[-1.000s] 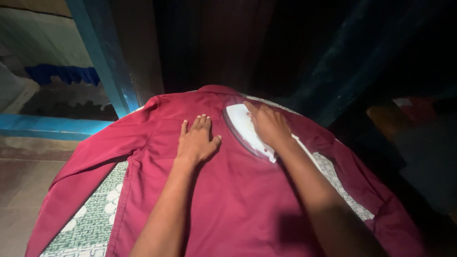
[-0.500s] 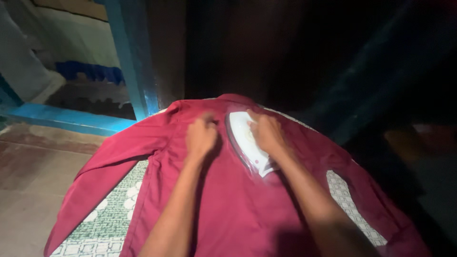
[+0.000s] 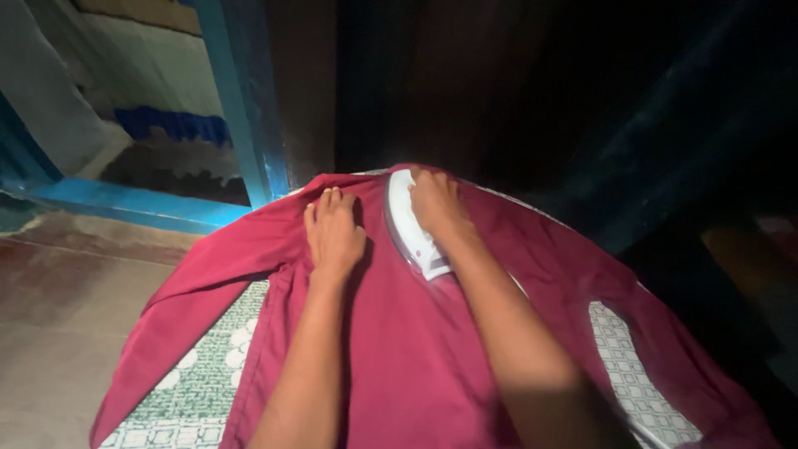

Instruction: The person buttons a maroon long-sleeved shirt laid on a patterned table, then irons the front, collar, and sleeves. They flip the shirt to iron the back and continue smoothing the fabric with a white iron.

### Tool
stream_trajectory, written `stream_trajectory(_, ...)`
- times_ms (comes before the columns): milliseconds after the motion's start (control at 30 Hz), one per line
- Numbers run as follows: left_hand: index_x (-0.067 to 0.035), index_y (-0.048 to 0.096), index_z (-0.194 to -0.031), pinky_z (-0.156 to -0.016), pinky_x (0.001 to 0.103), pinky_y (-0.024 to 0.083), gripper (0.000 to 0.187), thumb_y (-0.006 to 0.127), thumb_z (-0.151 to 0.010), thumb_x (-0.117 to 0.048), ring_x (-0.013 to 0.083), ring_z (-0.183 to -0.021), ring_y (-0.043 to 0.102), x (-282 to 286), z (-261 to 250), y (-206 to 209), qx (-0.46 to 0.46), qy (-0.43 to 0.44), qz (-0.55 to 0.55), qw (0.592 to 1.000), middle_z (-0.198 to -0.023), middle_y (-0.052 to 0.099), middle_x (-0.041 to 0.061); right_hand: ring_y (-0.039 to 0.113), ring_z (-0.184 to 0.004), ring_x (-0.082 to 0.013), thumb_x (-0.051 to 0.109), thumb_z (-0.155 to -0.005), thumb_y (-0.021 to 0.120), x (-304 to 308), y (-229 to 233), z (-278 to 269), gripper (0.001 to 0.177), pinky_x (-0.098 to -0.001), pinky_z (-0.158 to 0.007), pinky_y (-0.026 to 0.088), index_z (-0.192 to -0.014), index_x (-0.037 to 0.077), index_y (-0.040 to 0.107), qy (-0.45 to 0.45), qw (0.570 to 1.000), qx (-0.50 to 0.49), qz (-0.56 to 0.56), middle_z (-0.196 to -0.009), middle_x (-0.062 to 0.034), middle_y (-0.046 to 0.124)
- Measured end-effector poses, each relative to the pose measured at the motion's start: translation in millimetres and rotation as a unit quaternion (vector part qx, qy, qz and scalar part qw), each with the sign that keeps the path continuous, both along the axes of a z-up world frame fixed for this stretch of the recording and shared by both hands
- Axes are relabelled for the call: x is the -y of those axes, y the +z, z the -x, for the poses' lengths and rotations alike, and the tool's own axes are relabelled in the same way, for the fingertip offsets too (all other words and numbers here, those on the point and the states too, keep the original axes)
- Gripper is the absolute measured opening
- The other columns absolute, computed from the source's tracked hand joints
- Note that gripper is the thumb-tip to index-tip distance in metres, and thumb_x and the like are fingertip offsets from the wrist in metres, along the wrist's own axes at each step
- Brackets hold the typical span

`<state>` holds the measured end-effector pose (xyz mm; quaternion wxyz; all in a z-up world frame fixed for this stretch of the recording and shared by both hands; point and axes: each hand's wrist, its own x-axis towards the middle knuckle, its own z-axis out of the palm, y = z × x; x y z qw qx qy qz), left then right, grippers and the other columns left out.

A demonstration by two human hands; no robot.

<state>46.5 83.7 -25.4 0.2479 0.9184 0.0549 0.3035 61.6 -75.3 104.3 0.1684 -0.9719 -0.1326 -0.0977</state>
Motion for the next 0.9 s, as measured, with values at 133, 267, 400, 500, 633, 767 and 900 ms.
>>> stream_trajectory(133,0.001,0.062,-0.130,-0.121,0.050,0.024,0.051,0.056,-0.079,0.000,0.0311,-0.142,0.046,-2.4,-9.6,-9.8,0.048,0.008,0.063,0.997,-0.144,0.058,0.019,0.061,-0.120,-0.0482,0.021,-0.101,0.057,-2.9,-1.8,8.3,0.034,-0.0568,-0.099,0.052,-0.131,0.005,0.065,-0.003,0.999,-0.037,0.021,-0.130,-0.0297,0.062)
stream_trajectory(267,0.003,0.061,-0.129,-0.121,0.048,0.027,0.049,0.056,-0.082,-0.005,0.0308,-0.140,0.048,1.1,-9.6,-8.9,0.045,0.024,0.029,0.998,-0.142,0.059,0.019,0.061,-0.120,-0.0486,0.020,-0.100,0.058,-10.1,-6.9,14.4,0.035,-0.0583,-0.099,0.051,-0.130,0.004,0.065,-0.011,1.000,-0.001,-0.012,-0.128,-0.0288,0.064)
stream_trajectory(400,0.000,0.065,-0.119,-0.113,0.049,0.034,0.042,0.060,-0.080,-0.016,0.0336,-0.134,0.051,-6.0,9.0,16.3,0.003,0.011,-0.049,0.999,-0.139,0.059,0.020,0.058,-0.122,-0.0490,0.021,-0.098,0.059,-12.0,-3.5,11.9,0.036,-0.0594,-0.098,0.050,-0.131,0.010,0.065,-0.020,0.999,-0.014,-0.031,-0.129,-0.0282,0.063)
stream_trajectory(500,-0.013,0.065,-0.131,-0.107,0.048,0.049,0.037,0.051,-0.098,-0.018,0.0321,-0.128,0.062,-32.8,23.2,39.3,-0.195,-0.045,0.021,0.980,-0.142,0.063,0.012,0.061,-0.121,-0.0481,0.024,-0.101,0.058,-6.9,-5.5,14.5,0.040,-0.0563,-0.102,0.050,-0.138,0.012,0.062,0.016,0.999,0.001,-0.030,-0.126,-0.0286,0.067)
stream_trajectory(633,-0.012,0.066,-0.124,-0.093,0.051,0.050,0.035,0.055,-0.090,-0.013,0.0361,-0.119,0.062,-45.4,35.3,46.9,-0.035,-0.091,0.033,0.995,-0.139,0.062,0.009,0.058,-0.122,-0.0463,0.028,-0.096,0.060,-5.3,-4.9,9.0,0.044,-0.0567,-0.103,0.045,-0.138,0.017,0.062,0.025,1.000,0.003,-0.012,-0.128,-0.0274,0.063)
stream_trajectory(767,-0.011,0.070,-0.121,-0.094,0.050,0.050,0.037,0.057,-0.087,-0.008,0.0384,-0.114,0.063,-48.9,32.8,45.1,-0.018,-0.104,0.082,0.991,-0.131,0.067,0.012,0.061,-0.123,-0.0441,0.033,-0.100,0.061,-9.4,-7.8,0.8,0.041,-0.0542,-0.105,0.048,-0.133,0.007,0.066,0.000,0.999,-0.008,0.031,-0.129,-0.0274,0.065)
stream_trajectory(900,-0.014,0.077,-0.115,-0.100,0.044,0.053,0.031,0.057,-0.092,-0.009,0.0339,-0.114,0.069,-64.6,27.7,50.1,-0.017,-0.067,0.147,0.987,-0.116,0.076,0.012,0.063,-0.120,-0.0422,0.033,-0.100,0.061,-9.6,-2.9,4.7,0.045,-0.0531,-0.102,0.049,-0.135,0.006,0.064,0.009,0.999,0.002,0.045,-0.127,-0.0282,0.065)
